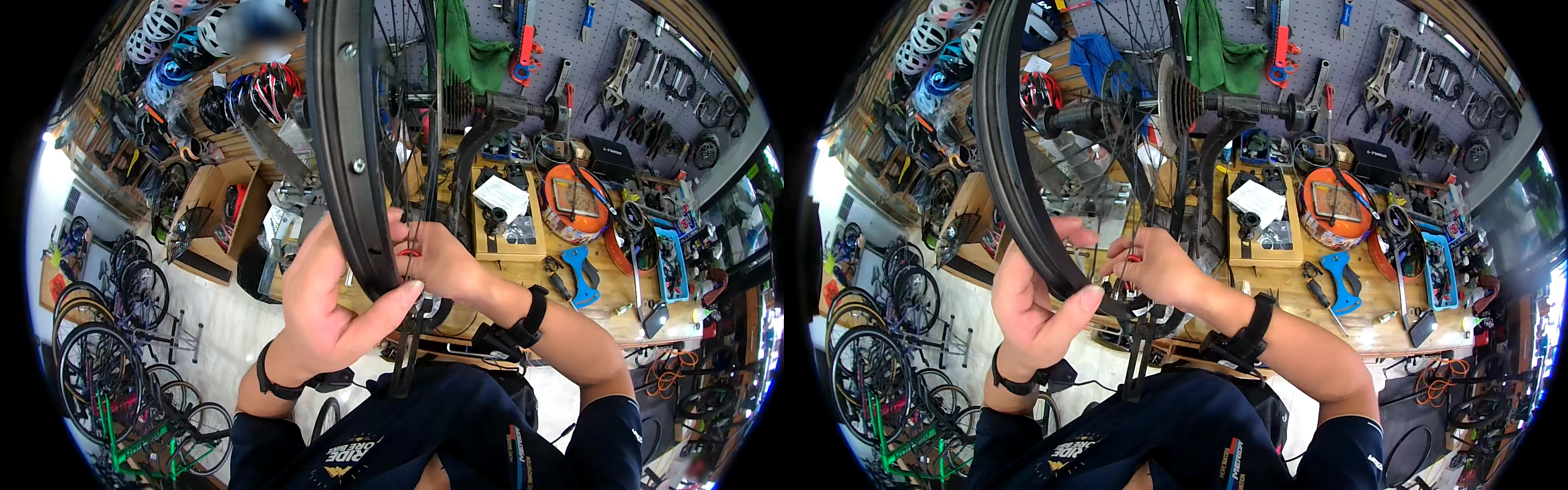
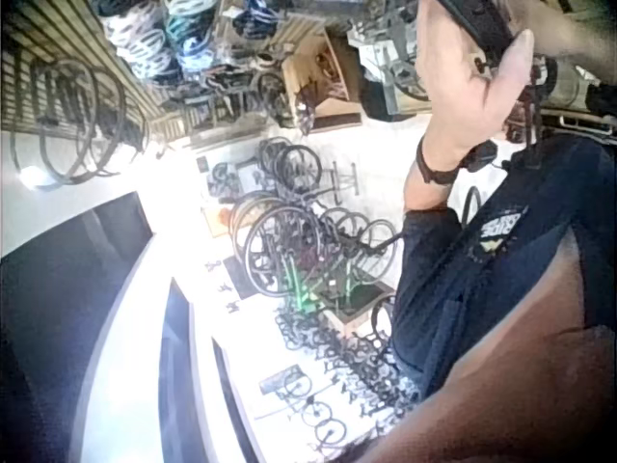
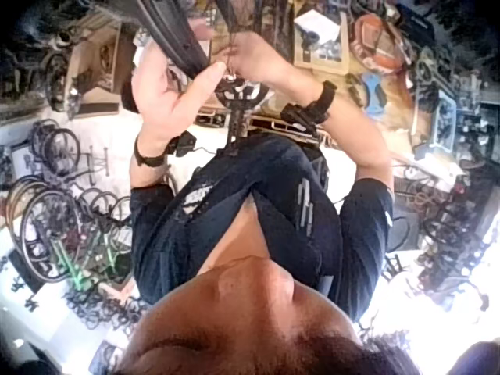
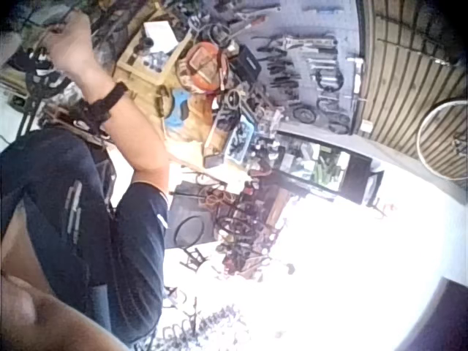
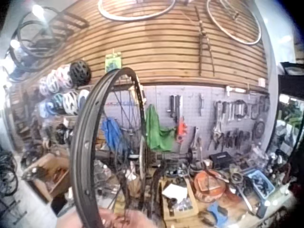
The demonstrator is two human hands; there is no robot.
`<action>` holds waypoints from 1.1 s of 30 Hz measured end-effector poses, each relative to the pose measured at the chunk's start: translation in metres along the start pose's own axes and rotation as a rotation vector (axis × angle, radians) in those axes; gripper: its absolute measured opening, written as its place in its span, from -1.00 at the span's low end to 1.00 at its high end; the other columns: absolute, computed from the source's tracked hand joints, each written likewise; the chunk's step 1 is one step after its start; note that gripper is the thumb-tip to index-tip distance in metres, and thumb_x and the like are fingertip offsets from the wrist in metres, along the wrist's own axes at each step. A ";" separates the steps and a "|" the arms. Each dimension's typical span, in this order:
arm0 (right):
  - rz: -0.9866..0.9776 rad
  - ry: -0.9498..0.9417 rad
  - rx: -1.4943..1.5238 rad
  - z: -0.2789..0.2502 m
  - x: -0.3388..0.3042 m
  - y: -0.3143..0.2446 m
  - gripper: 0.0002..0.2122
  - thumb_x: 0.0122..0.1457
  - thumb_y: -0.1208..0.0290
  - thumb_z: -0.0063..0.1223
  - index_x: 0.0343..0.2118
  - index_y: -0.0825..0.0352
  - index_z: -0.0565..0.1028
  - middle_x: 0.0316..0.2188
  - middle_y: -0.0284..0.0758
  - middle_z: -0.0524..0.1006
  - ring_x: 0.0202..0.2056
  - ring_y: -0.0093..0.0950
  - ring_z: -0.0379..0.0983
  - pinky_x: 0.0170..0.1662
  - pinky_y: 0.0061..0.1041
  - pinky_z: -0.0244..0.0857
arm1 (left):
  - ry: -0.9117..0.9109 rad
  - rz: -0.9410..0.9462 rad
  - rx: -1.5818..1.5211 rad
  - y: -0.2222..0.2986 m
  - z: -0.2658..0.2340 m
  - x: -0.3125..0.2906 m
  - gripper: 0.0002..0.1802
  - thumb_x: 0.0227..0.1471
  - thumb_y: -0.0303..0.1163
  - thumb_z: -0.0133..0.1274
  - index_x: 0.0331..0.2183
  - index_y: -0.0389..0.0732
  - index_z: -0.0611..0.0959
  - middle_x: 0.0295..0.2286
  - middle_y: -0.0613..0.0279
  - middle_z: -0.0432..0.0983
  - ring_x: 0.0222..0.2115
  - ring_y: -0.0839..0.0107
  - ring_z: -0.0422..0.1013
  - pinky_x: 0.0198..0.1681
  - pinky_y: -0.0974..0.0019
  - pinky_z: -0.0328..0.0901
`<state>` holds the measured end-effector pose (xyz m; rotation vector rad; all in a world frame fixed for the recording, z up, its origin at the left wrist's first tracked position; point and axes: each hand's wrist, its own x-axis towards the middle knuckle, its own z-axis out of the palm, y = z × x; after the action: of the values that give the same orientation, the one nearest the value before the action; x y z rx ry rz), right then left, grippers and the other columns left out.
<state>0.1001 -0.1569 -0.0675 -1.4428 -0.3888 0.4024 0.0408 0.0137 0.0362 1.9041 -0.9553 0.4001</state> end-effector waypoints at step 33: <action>0.166 -0.296 -0.066 -0.043 -0.007 -0.013 -0.76 0.25 0.34 0.12 -0.19 0.46 0.50 -0.42 -0.36 0.60 -0.59 -0.64 0.51 -0.55 -0.65 0.34 | -0.037 -0.037 0.054 0.008 -0.003 -0.003 -0.45 -0.19 -0.47 0.39 -0.12 -0.35 0.54 -0.21 0.09 0.52 -0.23 0.35 0.50 -0.15 0.32 0.39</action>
<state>0.1151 -0.1989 -0.0590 -1.4885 -0.5245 0.7480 0.0334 0.0159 0.0409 1.9814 -0.9405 0.3742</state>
